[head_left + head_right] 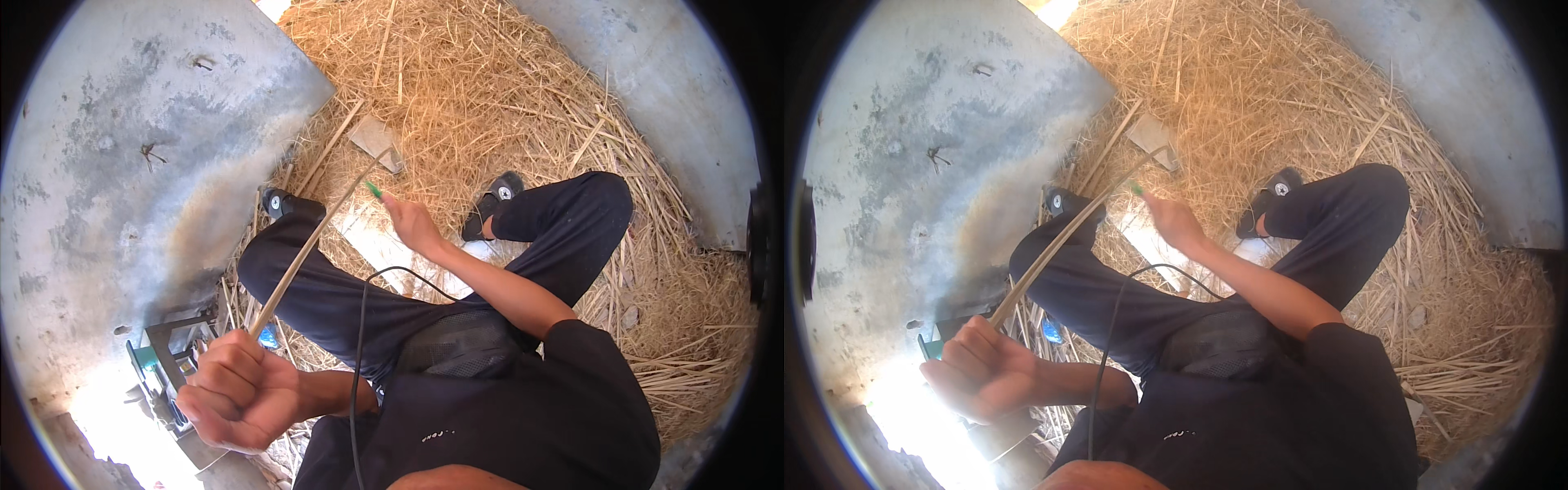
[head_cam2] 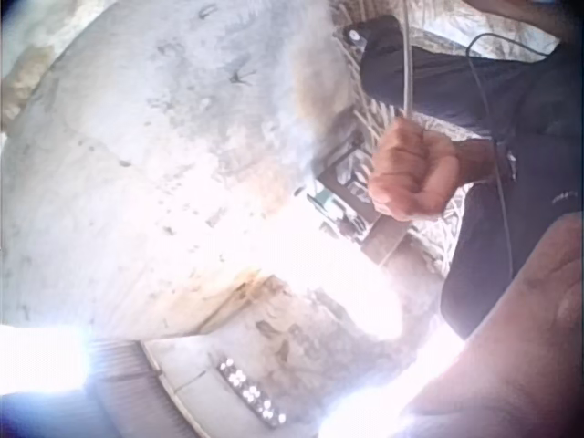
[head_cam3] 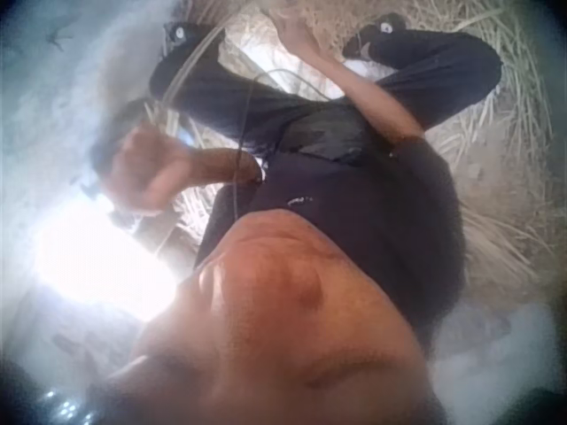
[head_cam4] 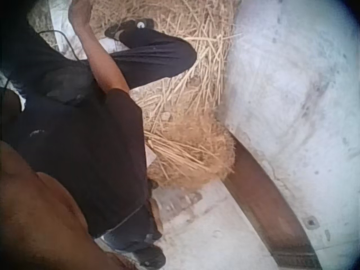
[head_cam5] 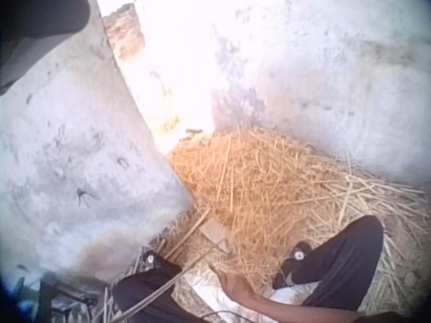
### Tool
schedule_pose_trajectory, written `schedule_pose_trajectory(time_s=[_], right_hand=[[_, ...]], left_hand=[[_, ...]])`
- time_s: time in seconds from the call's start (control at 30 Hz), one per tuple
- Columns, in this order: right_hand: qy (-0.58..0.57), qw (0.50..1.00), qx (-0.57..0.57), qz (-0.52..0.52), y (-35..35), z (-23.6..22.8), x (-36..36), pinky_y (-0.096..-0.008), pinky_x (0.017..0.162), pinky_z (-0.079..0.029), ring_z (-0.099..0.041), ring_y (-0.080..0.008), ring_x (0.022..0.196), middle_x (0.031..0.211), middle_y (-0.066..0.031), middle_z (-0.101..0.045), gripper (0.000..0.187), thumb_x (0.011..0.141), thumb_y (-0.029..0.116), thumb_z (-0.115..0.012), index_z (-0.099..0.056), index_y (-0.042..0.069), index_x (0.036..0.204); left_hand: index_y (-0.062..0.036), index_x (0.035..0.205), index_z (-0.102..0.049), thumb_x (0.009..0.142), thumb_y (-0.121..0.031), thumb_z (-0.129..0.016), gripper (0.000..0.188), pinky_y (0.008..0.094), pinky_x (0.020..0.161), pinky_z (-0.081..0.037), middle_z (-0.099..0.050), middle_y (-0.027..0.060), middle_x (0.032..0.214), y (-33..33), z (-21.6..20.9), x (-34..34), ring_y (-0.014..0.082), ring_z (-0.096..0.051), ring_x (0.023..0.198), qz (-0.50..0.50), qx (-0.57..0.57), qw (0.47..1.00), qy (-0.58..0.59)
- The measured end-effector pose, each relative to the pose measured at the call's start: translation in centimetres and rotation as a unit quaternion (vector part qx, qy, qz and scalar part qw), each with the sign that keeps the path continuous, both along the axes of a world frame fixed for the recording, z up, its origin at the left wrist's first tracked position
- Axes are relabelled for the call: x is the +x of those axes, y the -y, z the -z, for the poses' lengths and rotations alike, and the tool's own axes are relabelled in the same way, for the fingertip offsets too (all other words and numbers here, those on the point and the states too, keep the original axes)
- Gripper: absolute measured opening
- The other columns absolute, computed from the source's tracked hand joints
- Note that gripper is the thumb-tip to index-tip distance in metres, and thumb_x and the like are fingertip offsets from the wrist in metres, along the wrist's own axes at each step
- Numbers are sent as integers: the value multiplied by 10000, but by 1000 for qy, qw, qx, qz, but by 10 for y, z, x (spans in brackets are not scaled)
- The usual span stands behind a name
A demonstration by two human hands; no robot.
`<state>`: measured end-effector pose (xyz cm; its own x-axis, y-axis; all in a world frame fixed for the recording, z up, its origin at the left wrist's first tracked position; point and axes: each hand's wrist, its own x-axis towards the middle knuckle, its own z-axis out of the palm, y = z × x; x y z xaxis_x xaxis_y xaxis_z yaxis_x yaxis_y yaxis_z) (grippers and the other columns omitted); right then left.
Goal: The person is using a knife to whittle a thin wooden stick by shaving off layers, while holding the stick against a wooden block on the ground.
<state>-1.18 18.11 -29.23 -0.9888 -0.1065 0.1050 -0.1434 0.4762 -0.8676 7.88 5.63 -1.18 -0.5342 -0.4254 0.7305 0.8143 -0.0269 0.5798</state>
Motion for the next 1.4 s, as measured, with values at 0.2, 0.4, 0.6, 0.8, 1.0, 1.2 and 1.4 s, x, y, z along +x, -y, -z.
schedule_pose_trajectory(time_s=[0.2,0.4,0.6,0.8,1.0,1.2,1.4], right_hand=[[68,997,22,-30,0,14,8,-386,413,-372,-398,-213,362,416,-95,-411,614,989,398,-303,-562,5,593],[288,957,16,30,1,31,5,-422,443,-330,-400,-241,397,452,-141,-436,666,976,455,-303,-495,-12,542],[25,993,-108,51,-1,-39,2,-387,438,-309,-363,-188,413,446,-72,-375,636,983,451,-278,-470,-5,583],[101,993,56,0,-8,12,-12,-417,459,-338,-393,-261,404,471,-161,-437,598,981,408,-319,-514,-31,625],[78,995,9,-64,-5,-26,-11,-454,533,-440,-545,-338,518,572,-212,-542,496,977,345,-315,-563,-20,751],[99,995,-4,-8,22,6,-38,-442,478,-387,-472,-336,421,496,-213,-486,617,973,411,-315,-547,-27,606],[61,998,-6,-4,24,6,-12,-432,442,-387,-433,-312,385,465,-177,-451,649,984,413,-268,-574,-17,605]], left_hand=[[-156,537,-221,936,-201,-389,435,207,337,-133,-166,-60,393,8,2,4,35,-120,330,51,-38,998,-12],[-159,555,-216,946,-213,-375,425,223,370,-113,-159,-56,426,19,3,2,42,-103,359,-28,5,1000,1],[-162,562,-205,951,-215,-365,424,232,386,-102,-147,-54,439,24,9,5,47,-90,373,-151,73,986,5],[-161,556,-224,945,-228,-353,415,228,384,-116,-157,-51,438,15,9,11,49,-112,368,1,17,1000,-27],[-161,559,-215,911,-206,-340,377,248,421,-126,-137,-48,491,22,19,15,64,-122,402,-12,1,999,-38],[-164,572,-219,963,-227,-356,419,221,377,-136,-156,-55,431,25,13,9,49,-96,365,-136,51,989,4],[-163,580,-218,958,-201,-351,402,218,380,-133,-154,-54,432,38,14,11,46,-93,369,-54,-17,998,4]])
